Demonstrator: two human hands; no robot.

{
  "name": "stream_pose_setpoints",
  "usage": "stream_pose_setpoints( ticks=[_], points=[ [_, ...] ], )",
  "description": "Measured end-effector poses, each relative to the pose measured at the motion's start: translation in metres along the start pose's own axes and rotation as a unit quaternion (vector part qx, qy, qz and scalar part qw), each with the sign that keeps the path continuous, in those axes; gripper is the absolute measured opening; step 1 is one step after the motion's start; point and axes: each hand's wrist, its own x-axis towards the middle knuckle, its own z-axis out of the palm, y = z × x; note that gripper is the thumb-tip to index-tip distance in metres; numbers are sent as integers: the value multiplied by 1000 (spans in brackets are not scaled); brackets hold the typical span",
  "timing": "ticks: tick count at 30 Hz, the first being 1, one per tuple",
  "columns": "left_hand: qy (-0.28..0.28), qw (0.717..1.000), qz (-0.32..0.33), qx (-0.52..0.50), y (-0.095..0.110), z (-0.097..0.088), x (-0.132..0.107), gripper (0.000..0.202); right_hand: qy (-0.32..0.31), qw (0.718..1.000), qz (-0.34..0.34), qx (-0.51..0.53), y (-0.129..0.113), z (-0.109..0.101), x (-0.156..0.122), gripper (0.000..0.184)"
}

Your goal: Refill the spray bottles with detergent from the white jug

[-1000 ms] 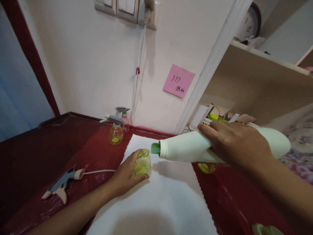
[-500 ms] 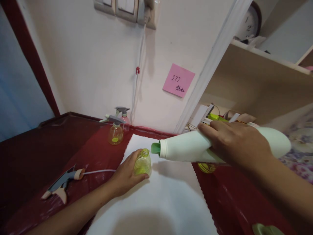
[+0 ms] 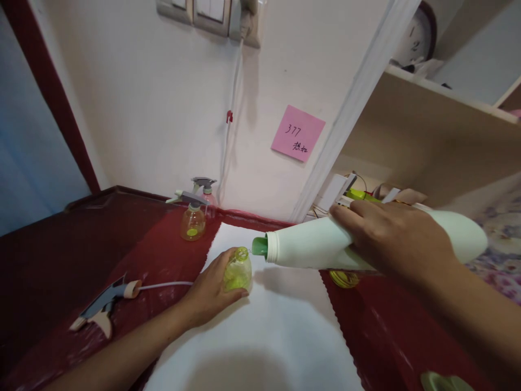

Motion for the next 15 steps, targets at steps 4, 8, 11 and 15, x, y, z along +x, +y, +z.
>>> stream_pose_setpoints(
  ticks=[4,8,11,15],
  points=[
    [1,1000,2,1,0,0,0,74,1,1000,-3,-6,0,0,0,32],
    [5,1000,3,-1,0,0,0,74,0,1000,-9,-9,1,-2,1,30],
    [4,1000,2,-3,0,0,-1,75,-7,1000,-14,-10,1,-3,0,31],
    [1,1000,4,-2,-1,1,-1,75,-6,1000,-10,-8,1,-3,0,31]
  ],
)
